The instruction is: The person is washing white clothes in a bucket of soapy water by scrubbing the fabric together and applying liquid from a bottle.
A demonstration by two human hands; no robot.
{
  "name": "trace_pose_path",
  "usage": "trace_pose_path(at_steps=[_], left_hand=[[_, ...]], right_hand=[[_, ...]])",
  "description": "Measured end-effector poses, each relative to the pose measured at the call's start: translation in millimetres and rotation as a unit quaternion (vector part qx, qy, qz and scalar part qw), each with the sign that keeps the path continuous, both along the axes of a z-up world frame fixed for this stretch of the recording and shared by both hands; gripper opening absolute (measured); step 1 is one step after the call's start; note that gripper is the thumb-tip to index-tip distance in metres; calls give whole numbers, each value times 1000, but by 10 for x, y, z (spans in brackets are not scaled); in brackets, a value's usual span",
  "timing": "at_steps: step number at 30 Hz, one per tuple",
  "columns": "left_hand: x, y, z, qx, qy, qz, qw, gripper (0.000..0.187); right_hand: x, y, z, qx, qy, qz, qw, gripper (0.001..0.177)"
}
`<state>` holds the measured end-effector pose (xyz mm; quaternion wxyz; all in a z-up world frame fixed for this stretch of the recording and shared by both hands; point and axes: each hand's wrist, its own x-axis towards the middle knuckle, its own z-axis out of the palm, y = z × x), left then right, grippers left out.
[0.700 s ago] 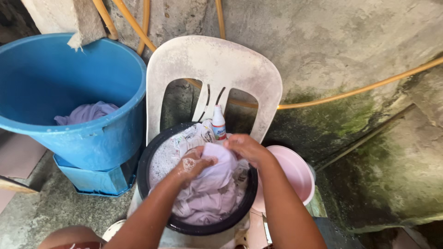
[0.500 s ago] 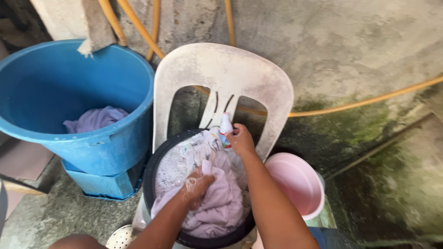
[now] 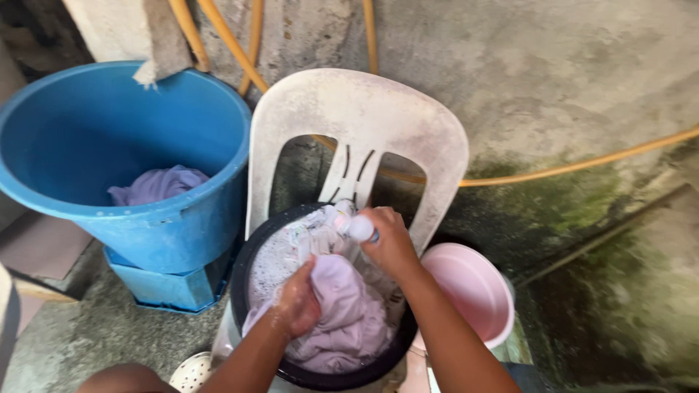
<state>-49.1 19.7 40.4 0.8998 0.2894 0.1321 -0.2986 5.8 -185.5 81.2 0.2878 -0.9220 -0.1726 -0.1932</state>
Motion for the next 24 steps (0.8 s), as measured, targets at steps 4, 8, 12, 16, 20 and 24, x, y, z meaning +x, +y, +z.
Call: trace_pose_path(at_steps=[4,8,12,16,20,24], left_hand=[[-94,3,125,-11,30,-17,999,62],[-117,-95,-51,19,4,12,1000,53],[-168,-106,-84,33,-5,34,999,53],[-280,-13,175,42,-15,1,999,56],[-302,34,316,30,-26,20,999,57],[-323,72,302,14,-48,26,998,56]], right_hand=[[-488,-4,386,-146,-36,-19,988,54],[-711,33,533,-213,-100,-23,972,52],[-801,76,568,-226,-113,-24,967,48],[-881,-59,540,-218,-130,-64,965,45],[-1067,-170,440,-239,-83,-57,966,44],[-1181,-258,367,-268,-75,-71,958,45]])
